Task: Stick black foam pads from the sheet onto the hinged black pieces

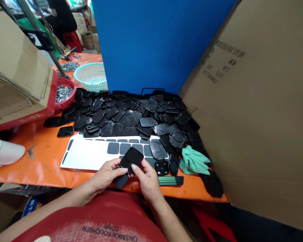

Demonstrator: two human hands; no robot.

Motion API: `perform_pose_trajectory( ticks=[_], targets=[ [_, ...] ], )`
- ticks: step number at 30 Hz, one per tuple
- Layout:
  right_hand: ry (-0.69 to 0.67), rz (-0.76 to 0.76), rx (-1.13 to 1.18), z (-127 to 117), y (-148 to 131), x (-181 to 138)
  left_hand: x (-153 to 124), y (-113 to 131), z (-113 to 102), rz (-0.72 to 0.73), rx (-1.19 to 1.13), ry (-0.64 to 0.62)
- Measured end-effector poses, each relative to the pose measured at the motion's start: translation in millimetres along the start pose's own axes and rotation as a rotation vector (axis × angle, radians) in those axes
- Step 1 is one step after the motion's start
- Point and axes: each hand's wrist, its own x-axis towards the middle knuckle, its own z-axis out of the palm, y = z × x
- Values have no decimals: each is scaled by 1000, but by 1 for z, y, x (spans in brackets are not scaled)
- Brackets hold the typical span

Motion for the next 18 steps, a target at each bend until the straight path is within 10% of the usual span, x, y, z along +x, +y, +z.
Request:
perform_pose_trajectory(
  ticks=[13, 18],
  targets=[
    [-132, -318, -586, -21, -22, -1, -7, 7, 0, 35, 248, -65],
    [218, -468, -1074, -76, -35, 13, -6, 12, -8, 13, 185, 31]
  ],
)
